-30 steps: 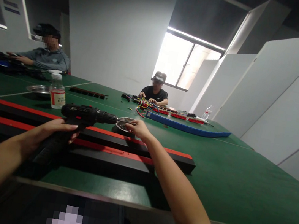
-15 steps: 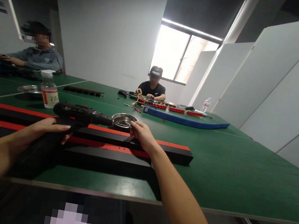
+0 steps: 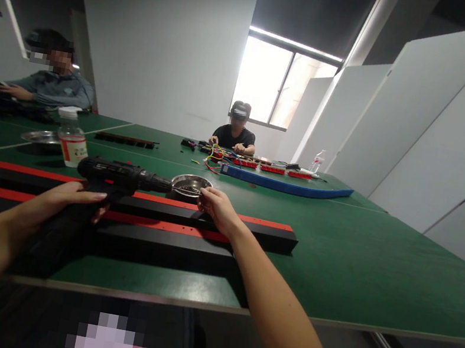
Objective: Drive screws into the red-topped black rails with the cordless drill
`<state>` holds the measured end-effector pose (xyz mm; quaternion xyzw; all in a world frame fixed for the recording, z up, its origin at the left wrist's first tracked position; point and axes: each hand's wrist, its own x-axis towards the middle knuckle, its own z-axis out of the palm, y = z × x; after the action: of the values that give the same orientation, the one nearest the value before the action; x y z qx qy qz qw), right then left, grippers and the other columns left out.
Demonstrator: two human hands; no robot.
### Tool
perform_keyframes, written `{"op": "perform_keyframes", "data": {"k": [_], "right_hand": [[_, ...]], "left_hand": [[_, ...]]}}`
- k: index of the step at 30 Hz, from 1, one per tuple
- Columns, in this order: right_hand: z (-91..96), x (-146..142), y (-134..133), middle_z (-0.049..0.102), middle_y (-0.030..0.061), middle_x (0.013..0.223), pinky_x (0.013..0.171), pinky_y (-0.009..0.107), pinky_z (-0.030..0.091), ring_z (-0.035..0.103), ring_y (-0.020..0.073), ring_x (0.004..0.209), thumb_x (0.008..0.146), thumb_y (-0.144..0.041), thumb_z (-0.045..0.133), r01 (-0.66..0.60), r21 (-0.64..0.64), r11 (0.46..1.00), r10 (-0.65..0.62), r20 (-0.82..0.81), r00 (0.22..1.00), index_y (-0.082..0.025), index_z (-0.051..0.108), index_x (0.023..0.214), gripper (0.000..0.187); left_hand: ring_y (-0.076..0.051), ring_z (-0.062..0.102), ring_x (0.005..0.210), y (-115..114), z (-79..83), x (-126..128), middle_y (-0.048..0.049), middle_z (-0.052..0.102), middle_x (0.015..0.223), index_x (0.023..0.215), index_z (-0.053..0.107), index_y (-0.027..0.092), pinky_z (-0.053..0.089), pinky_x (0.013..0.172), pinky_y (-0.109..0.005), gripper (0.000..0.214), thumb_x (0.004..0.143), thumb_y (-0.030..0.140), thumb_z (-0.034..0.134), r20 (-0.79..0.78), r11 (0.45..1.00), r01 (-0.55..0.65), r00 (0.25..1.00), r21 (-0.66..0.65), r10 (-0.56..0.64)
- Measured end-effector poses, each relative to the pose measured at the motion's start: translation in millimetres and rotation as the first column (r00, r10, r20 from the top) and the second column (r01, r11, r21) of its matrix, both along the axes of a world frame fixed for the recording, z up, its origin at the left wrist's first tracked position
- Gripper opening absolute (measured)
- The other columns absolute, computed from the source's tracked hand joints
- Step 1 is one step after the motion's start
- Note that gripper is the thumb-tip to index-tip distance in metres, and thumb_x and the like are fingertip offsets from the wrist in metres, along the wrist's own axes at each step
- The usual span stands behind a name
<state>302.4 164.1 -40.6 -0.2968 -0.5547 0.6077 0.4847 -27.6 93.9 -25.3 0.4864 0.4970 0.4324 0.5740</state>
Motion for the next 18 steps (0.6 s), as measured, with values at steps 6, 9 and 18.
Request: {"op": "perform_keyframes", "data": {"k": [6,9,18], "right_hand": [[-1.8,0.4,1.3,0.054,-0.0015,0.071,0.064,0.028,0.040,0.050,0.0129,0.067,0.077,-0.043,0.082,0.010,0.012,1.000,-0.010,0.020,1.000,-0.019,0.052,0.077,0.038],[-3.1,0.2,2.3,0.053,-0.0020,0.069,0.063,0.028,0.039,0.048,0.0125,0.065,0.075,-0.046,0.082,0.010,0.030,1.000,-0.011,0.033,0.999,-0.020,0.051,0.075,0.041],[-13.5,-0.3,11.6,0.051,-0.0034,0.061,0.057,0.026,0.037,0.045,0.0117,0.057,0.085,-0.061,0.067,0.099,0.286,0.953,-0.181,0.275,0.944,-0.020,0.051,0.071,0.046]], "left_hand": [[-0.016,0.061,0.067,1.4,-1.2,-1.6,-0.0050,0.066,0.075,0.085,0.067,0.013,0.052,0.062,-0.025,0.029,0.079,0.039,0.080,-0.036,0.999,0.026,0.999,0.044,-0.025],[-0.017,0.062,0.069,0.3,0.0,-1.2,-0.0047,0.066,0.076,0.086,0.067,0.013,0.052,0.064,-0.025,0.030,0.078,0.039,0.080,-0.026,0.999,0.018,1.000,0.034,-0.017],[-0.021,0.063,0.066,6.3,-3.9,-2.8,-0.0058,0.068,0.072,0.082,0.067,0.015,0.052,0.064,-0.030,0.031,0.077,0.043,0.079,-0.109,0.996,0.035,0.994,0.076,-0.027]]}}
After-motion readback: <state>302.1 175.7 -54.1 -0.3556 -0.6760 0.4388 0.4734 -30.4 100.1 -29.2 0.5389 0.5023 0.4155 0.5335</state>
